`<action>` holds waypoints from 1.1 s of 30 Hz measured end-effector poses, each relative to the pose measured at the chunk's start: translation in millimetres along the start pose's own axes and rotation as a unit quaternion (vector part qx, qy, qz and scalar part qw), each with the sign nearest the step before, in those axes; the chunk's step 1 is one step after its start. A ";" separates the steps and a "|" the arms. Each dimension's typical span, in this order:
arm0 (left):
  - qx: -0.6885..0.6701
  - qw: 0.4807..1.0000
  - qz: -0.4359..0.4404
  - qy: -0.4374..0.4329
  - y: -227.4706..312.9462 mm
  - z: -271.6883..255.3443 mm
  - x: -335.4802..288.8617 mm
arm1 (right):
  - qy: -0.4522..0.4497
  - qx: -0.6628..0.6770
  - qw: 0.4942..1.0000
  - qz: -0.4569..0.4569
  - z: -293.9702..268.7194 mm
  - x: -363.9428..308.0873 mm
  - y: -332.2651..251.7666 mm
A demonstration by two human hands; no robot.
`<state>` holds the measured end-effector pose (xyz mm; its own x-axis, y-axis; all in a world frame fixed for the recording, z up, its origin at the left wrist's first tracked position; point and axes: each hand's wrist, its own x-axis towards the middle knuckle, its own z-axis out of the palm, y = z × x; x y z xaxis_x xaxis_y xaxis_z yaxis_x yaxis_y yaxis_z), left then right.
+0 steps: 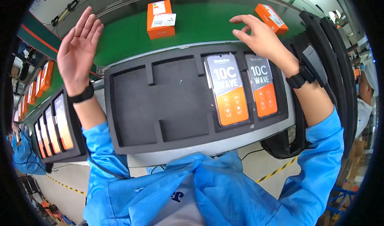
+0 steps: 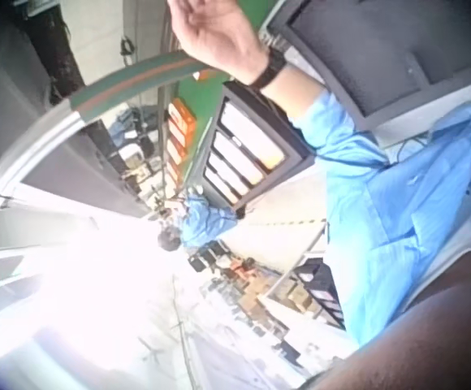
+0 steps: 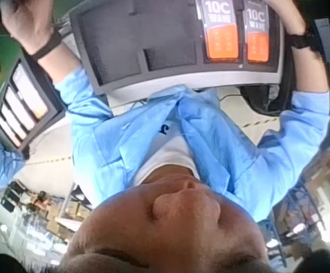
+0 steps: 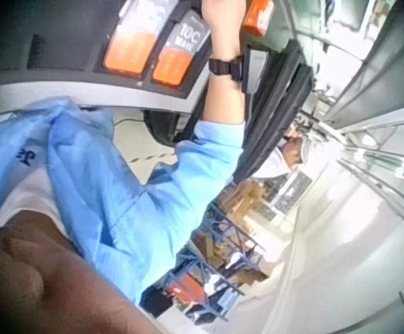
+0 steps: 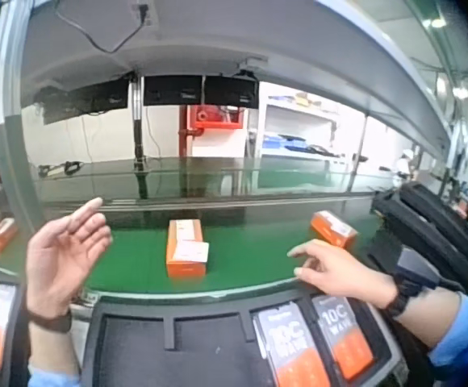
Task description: The recorder is assembling or packaging smartphones on a factory line, including applying stickers and placing them in boxes.
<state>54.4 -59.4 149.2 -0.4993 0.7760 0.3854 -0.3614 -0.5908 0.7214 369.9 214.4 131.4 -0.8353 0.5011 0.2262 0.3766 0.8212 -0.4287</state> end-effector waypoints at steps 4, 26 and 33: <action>0.194 0.939 -0.211 -0.189 -30.9 98.4 -46.8 | 0.046 0.130 0.990 0.027 -0.9 -0.4 28.1; 0.216 0.864 -0.454 -0.020 -161.0 150.0 -92.1 | 0.129 0.343 0.929 -0.057 -7.9 -17.0 22.3; 0.156 0.921 -0.357 0.008 -122.2 129.4 -90.3 | -0.042 0.176 0.982 -0.053 -5.2 -26.0 18.8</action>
<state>245.6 -28.6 100.8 -0.2346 0.9374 -0.2575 -0.3590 0.1626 0.9191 400.8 218.2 122.0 -0.8979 0.3815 0.2198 0.1358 0.7148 -0.6861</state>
